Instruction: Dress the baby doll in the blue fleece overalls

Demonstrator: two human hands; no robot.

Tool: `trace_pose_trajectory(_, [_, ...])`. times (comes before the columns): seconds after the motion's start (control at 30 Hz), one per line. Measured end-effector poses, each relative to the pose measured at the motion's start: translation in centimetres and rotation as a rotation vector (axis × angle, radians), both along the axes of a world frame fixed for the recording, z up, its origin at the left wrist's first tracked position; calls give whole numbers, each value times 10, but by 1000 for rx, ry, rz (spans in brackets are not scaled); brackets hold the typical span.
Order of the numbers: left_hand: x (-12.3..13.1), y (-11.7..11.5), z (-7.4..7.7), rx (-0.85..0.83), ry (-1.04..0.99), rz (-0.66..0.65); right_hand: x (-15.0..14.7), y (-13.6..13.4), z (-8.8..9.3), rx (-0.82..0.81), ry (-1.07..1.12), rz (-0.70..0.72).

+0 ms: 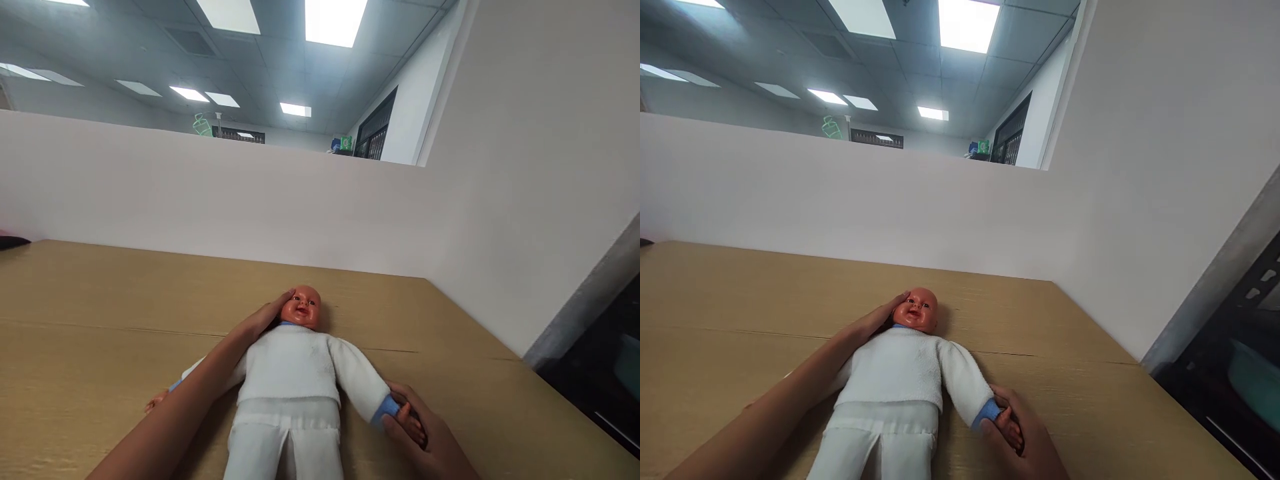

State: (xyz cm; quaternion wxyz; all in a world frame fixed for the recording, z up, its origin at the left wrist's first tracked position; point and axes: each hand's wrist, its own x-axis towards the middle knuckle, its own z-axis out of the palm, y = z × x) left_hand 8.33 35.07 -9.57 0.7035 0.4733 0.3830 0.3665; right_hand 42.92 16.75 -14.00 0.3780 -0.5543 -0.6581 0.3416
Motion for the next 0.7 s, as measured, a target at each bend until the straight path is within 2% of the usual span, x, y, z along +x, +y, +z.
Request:
trace_pose_trajectory(0.17, [1, 3, -3, 49, 28, 8, 1, -1, 3, -30, -30, -2])
trace_pose_trajectory(0.33, [4, 5, -3, 141, 97, 35, 4, 0, -2, -43, -23, -10])
trace_pose_trajectory(0.4, [3, 3, 1, 194, 152, 62, 3, 0, -3, -28, -25, -11])
trace_pose_trajectory(0.47, [2, -4, 10, 280, 229, 159, 1, 0, -1, -6, -30, -20])
trace_pose_trajectory(0.53, [7, -19, 26, 400, 309, 310, -1, -1, 3, 26, -36, -35])
trace_pose_trajectory(0.6, [21, -46, 45, 530, 360, 430, -3, -2, 7, 82, -44, -46])
trace_pose_trajectory(0.63, [33, -63, 54, 593, 369, 455, -4, -2, 8, 112, -53, -42])
trace_pose_trajectory(0.7, [61, -97, 66, 687, 348, 426, -4, -1, 8, 156, -72, -29])
